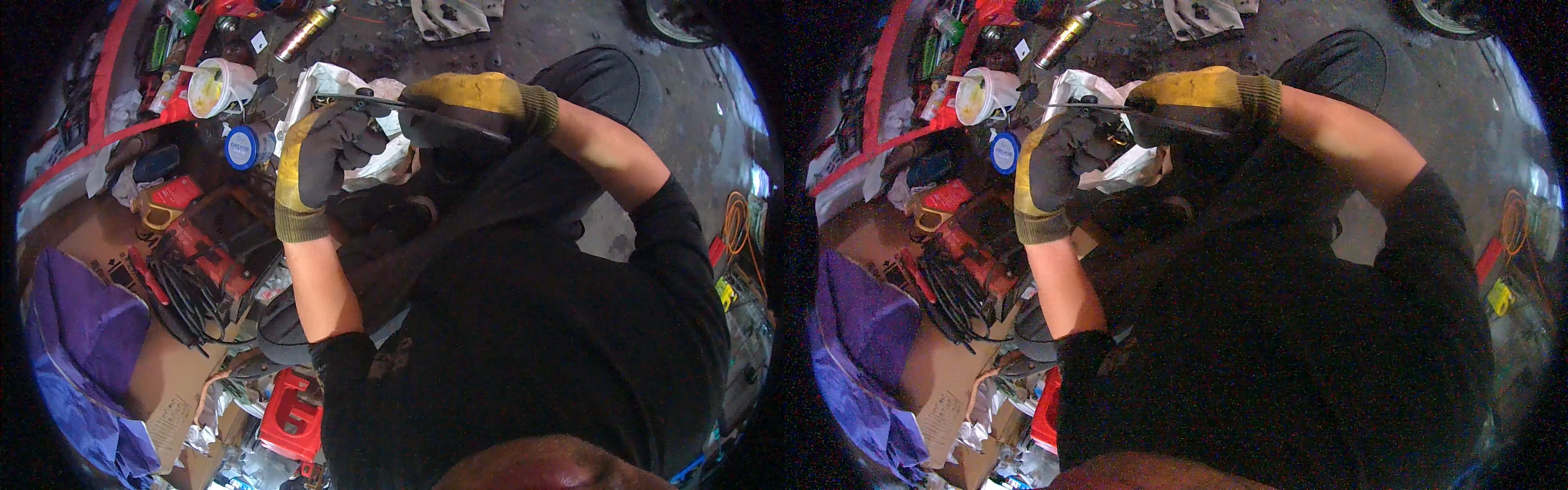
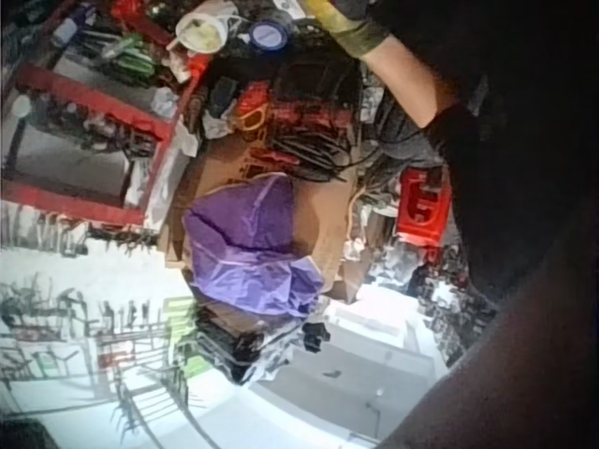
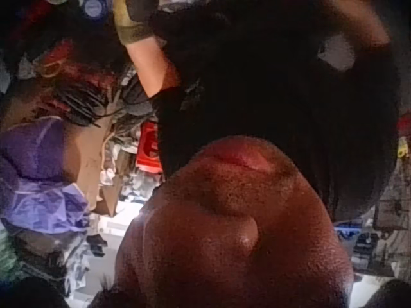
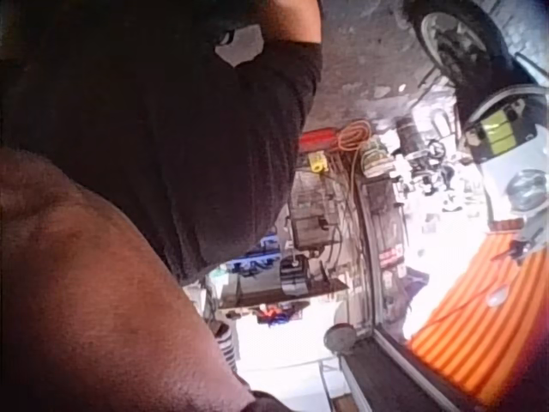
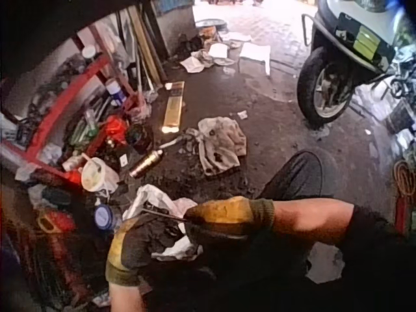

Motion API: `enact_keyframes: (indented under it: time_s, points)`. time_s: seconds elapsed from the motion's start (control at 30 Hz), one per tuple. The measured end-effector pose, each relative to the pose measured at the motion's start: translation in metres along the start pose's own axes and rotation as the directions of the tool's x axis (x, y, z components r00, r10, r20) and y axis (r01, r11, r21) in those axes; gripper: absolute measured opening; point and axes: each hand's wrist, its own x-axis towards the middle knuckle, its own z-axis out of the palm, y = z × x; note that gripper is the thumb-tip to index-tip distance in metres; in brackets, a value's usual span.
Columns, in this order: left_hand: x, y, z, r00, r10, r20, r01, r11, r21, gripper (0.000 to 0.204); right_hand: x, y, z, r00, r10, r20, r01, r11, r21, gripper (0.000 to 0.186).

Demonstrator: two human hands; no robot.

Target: The person sits on the floor in a cluttered workshop and repeatedly uses pliers to cut small metal pieces from a bag. The cut pieces are placed back into the bag. The person handles the pliers and metal parts continuously throughout the clip.

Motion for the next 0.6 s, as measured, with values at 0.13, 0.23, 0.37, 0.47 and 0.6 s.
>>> enact_keyframes:
  time_s: [0.13, 0.23, 0.37, 0.47, 0.6]
  points:
    - [0.002, 0.004, 0.000, 0.997, 0.046, -0.066, -0.049, 0.998, -0.049, 0.024, -0.008, 0.041, 0.033, 0.940, -0.225, -0.254, 0.216, 0.974, -0.066, 0.055]
    - [-0.005, 0.006, 0.025, 0.969, 0.126, -0.212, -0.143, 0.988, -0.064, 0.027, -0.012, 0.036, 0.045, 0.886, -0.297, -0.356, 0.221, 0.945, -0.239, 0.056]
    - [-0.004, -0.004, 0.049, 0.829, 0.400, -0.390, -0.348, 0.916, 0.200, 0.029, -0.009, 0.038, 0.055, 0.922, -0.167, -0.349, 0.122, 0.982, -0.147, 0.061]
    - [0.001, -0.003, 0.053, 0.761, 0.515, -0.395, -0.353, 0.839, 0.413, 0.027, -0.010, 0.041, 0.047, 0.861, -0.324, -0.392, 0.277, 0.945, -0.174, 0.064]
    - [-0.001, 0.001, 0.051, 0.875, 0.342, -0.343, -0.296, 0.938, 0.181, 0.026, -0.014, 0.044, 0.041, 0.924, -0.244, -0.295, 0.220, 0.969, -0.114, 0.065]
